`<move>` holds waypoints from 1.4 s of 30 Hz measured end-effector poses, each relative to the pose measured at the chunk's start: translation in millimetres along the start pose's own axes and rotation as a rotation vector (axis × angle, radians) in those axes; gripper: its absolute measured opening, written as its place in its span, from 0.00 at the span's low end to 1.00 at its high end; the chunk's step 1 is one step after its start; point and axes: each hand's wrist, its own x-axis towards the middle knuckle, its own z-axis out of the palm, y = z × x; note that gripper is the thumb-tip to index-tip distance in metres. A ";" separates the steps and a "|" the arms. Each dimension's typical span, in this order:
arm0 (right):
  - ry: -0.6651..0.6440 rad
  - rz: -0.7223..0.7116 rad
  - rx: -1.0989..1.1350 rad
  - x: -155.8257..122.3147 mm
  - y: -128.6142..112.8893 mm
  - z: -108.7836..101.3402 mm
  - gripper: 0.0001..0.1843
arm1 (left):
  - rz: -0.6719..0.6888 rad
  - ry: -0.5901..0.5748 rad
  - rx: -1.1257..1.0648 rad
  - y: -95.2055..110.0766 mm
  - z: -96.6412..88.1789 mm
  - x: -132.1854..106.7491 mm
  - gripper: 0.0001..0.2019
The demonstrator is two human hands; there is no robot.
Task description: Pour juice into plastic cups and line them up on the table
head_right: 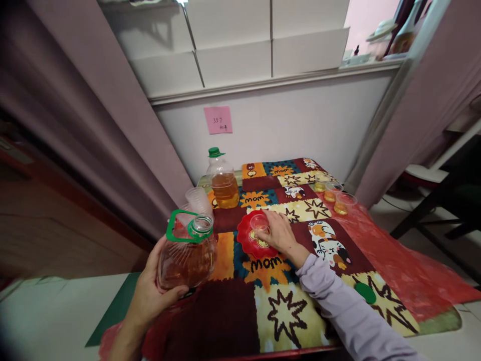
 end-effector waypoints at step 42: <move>-0.383 0.100 1.442 -42.5 -151.7 13.0 0.62 | -0.008 -0.124 0.085 24.5 16.4 2.5 0.70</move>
